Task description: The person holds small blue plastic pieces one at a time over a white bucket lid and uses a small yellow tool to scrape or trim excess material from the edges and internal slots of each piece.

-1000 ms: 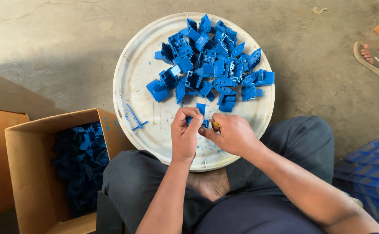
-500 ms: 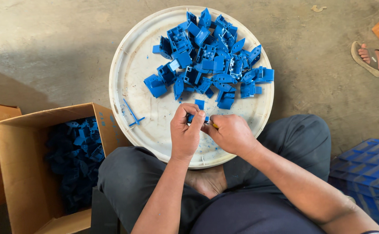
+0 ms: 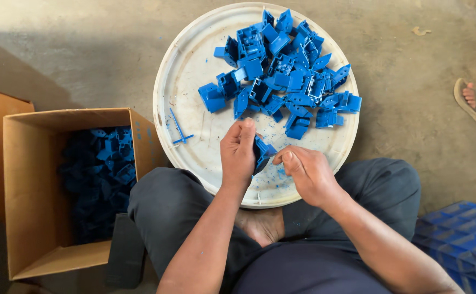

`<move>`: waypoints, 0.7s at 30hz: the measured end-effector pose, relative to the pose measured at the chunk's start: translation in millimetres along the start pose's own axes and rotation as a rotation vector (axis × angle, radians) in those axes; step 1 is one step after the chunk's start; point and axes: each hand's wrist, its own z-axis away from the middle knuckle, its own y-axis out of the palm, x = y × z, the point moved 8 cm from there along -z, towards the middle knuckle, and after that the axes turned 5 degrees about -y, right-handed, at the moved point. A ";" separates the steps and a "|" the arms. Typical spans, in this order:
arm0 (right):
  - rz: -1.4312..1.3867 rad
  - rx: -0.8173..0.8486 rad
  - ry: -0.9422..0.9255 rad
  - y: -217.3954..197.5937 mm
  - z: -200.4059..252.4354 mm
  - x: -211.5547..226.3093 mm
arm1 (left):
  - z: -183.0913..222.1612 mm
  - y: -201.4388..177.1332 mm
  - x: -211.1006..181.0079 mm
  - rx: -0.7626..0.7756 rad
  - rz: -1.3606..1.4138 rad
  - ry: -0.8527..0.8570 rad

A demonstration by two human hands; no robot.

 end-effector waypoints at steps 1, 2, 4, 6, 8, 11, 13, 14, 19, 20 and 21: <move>0.045 -0.028 -0.091 -2.7 -0.2 9.7 | 0.3 0.4 -1.4 0.003 -0.024 0.018; 0.125 -0.037 -0.135 -2.9 -0.7 15.7 | 0.5 1.0 -3.2 0.008 -0.050 0.034; 0.283 -0.055 -0.220 -2.0 -0.5 26.7 | 0.9 1.2 -4.5 0.011 -0.074 0.044; 0.288 -0.049 -0.215 -0.1 -2.2 27.8 | 0.1 1.2 -4.0 0.008 -0.069 0.032; 0.284 -0.048 -0.230 0.7 -2.9 29.5 | 0.2 2.2 -4.8 0.002 -0.071 0.039; 0.272 -0.049 -0.250 0.6 -2.2 31.4 | 0.8 2.1 -6.6 -0.010 -0.095 0.039; 0.276 -0.044 -0.223 1.7 -1.5 29.0 | 1.4 2.1 -7.9 -0.017 -0.109 0.037; 0.279 -0.038 -0.222 2.5 -1.3 28.5 | 1.1 2.4 -8.8 -0.018 -0.112 0.038; 0.236 -0.025 -0.213 3.7 -1.9 21.9 | 1.4 2.9 -10.6 -0.017 -0.113 0.022; 0.242 -0.033 -0.222 3.2 -1.3 22.4 | 1.8 2.8 -11.0 -0.020 -0.113 0.024; 0.249 -0.042 -0.230 3.1 -0.6 23.4 | 1.8 2.9 -11.3 -0.022 -0.114 0.025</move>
